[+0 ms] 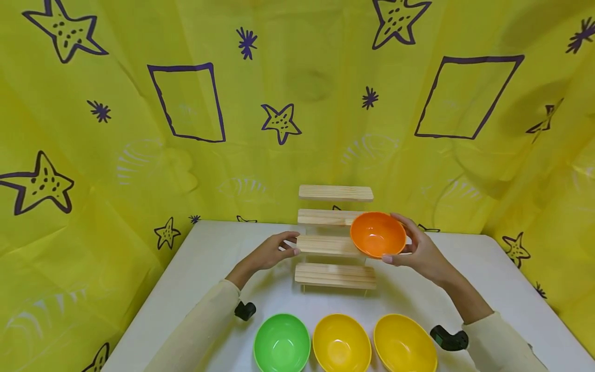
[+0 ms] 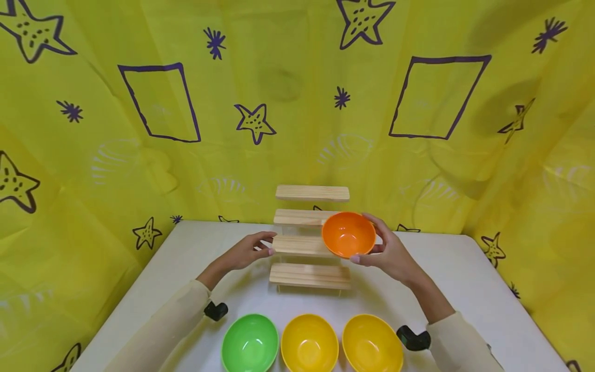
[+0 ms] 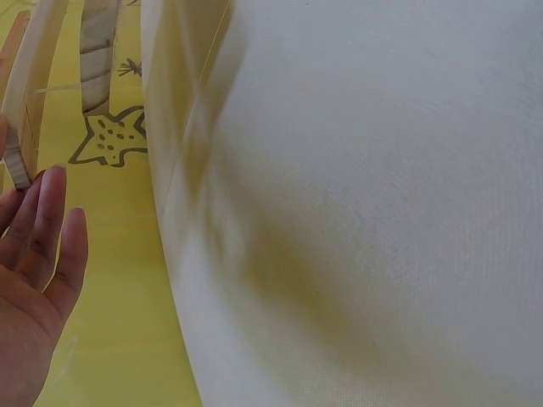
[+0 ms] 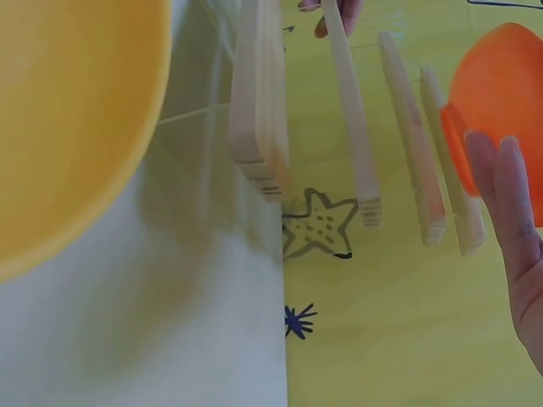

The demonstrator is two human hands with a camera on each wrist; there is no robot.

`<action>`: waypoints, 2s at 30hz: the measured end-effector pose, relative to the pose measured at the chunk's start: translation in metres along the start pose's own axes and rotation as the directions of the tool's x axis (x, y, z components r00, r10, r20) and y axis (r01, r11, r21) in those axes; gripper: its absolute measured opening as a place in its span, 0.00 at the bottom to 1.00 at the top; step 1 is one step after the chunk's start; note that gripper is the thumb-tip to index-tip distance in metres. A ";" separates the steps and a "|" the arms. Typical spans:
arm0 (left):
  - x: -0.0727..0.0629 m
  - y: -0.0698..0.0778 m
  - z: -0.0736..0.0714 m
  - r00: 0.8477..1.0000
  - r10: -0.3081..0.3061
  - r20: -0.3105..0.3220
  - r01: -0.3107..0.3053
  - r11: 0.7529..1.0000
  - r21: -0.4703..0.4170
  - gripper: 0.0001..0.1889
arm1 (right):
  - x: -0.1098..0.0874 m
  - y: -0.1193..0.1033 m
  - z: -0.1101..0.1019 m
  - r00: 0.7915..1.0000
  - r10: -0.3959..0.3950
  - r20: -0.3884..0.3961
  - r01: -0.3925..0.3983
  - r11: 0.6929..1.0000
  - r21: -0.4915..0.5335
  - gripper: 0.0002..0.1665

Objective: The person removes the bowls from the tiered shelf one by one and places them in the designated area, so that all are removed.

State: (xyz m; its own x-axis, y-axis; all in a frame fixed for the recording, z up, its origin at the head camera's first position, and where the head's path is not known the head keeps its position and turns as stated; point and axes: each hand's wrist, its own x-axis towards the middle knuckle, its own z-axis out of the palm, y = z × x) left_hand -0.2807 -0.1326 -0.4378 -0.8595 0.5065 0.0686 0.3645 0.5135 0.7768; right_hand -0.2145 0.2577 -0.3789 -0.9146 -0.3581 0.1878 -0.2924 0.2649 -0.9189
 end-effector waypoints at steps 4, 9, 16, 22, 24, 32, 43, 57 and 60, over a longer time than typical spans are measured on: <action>0.000 0.000 0.000 1.000 0.001 0.002 -0.001 1.000 -0.003 0.30 | -0.010 0.002 -0.003 1.000 0.007 -0.003 -0.008 1.000 -0.007 0.56; 0.000 0.000 0.001 1.000 0.000 0.004 0.000 1.000 -0.002 0.30 | -0.023 0.005 -0.008 1.000 0.014 -0.009 -0.015 1.000 -0.025 0.55; 0.000 0.002 0.000 1.000 -0.004 0.003 0.004 1.000 0.001 0.30 | -0.042 0.011 -0.017 1.000 -0.017 0.017 0.017 1.000 -0.016 0.54; 0.000 0.003 -0.001 1.000 0.002 0.006 -0.002 1.000 0.004 0.30 | -0.061 0.017 -0.025 0.999 -0.016 0.051 0.017 1.000 -0.013 0.54; -0.001 0.003 0.000 1.000 0.003 0.005 -0.003 1.000 0.003 0.29 | -0.067 0.020 -0.027 0.998 -0.017 0.056 0.018 1.000 -0.017 0.54; 0.000 0.004 0.000 1.000 0.012 0.004 -0.012 1.000 0.005 0.30 | -0.092 0.029 -0.035 0.996 -0.027 0.082 0.026 1.000 0.008 0.53; -0.002 0.004 0.000 1.000 0.025 0.004 -0.025 1.000 -0.006 0.29 | -0.124 0.043 -0.045 0.996 0.061 0.059 -0.062 0.998 0.002 0.53; -0.001 0.001 0.000 0.999 0.033 0.002 -0.033 0.999 0.003 0.30 | -0.153 0.066 -0.048 0.971 0.233 -0.057 -0.237 0.969 -0.066 0.52; -0.001 0.001 0.001 1.000 0.030 -0.001 -0.030 1.000 0.001 0.30 | -0.157 0.067 -0.049 0.958 0.280 -0.059 -0.283 0.957 -0.057 0.51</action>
State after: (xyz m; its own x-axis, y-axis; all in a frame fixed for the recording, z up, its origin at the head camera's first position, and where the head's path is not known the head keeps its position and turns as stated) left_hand -0.2792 -0.1321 -0.4375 -0.8485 0.5211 0.0922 0.3905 0.4991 0.7736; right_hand -0.1045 0.3751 -0.4535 -0.9748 -0.2159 -0.0567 -0.0369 0.4062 -0.9130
